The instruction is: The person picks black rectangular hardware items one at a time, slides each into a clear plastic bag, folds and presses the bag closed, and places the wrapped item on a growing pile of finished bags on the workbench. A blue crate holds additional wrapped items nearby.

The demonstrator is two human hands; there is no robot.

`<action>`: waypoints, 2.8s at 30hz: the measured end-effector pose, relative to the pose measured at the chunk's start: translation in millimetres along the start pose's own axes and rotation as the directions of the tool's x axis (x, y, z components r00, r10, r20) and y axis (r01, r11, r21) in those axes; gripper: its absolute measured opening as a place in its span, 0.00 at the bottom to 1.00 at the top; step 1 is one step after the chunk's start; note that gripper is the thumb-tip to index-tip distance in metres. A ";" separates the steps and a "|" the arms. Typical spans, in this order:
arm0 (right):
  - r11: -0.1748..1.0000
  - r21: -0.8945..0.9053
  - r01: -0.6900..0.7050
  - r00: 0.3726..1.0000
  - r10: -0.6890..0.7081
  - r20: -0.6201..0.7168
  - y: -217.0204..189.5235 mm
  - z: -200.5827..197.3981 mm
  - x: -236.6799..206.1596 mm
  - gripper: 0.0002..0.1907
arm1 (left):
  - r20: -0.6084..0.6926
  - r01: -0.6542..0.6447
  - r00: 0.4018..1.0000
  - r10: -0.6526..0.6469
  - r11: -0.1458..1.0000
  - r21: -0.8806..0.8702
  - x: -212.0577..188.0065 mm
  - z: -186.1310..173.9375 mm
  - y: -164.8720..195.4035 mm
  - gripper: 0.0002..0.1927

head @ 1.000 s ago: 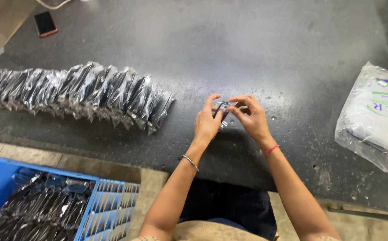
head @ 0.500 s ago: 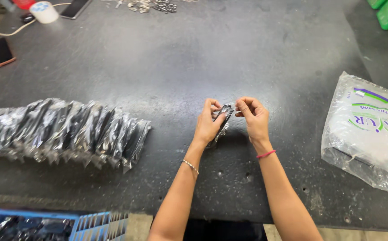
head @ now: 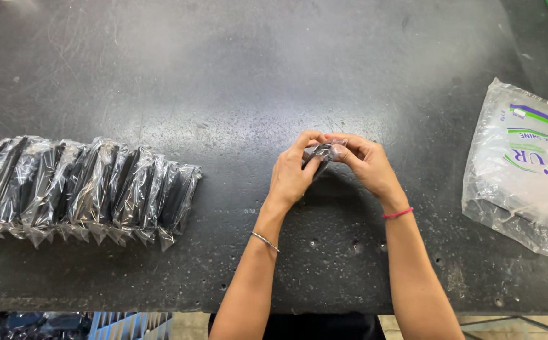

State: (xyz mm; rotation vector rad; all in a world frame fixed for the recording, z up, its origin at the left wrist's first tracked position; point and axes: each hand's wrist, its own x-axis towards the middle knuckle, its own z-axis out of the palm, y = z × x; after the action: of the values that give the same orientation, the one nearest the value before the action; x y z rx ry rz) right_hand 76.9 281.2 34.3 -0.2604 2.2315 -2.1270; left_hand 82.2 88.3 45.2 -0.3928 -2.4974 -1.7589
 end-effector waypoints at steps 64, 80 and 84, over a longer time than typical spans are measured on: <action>0.960 0.243 -0.138 0.990 0.127 0.060 33.2 -27.2 -0.3 0.14 | 0.049 -0.292 0.955 0.291 0.956 0.017 -13.1 19.9 2.4 0.15; 0.995 0.096 0.036 0.999 -0.034 -0.022 23.8 -17.0 -3.7 0.11 | 0.028 -0.309 0.951 0.308 0.942 0.128 -16.5 31.4 3.9 0.27; 0.994 0.070 0.086 0.996 -0.084 -0.042 25.1 -18.6 -3.7 0.09 | 0.048 -0.308 0.951 0.304 0.934 0.179 -16.9 32.7 6.9 0.23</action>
State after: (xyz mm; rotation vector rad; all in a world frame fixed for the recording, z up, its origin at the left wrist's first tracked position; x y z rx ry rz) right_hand 75.6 301.2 9.9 -0.3191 2.1968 -2.2691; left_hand 103.3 118.0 36.9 -0.7414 -2.4226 -1.4006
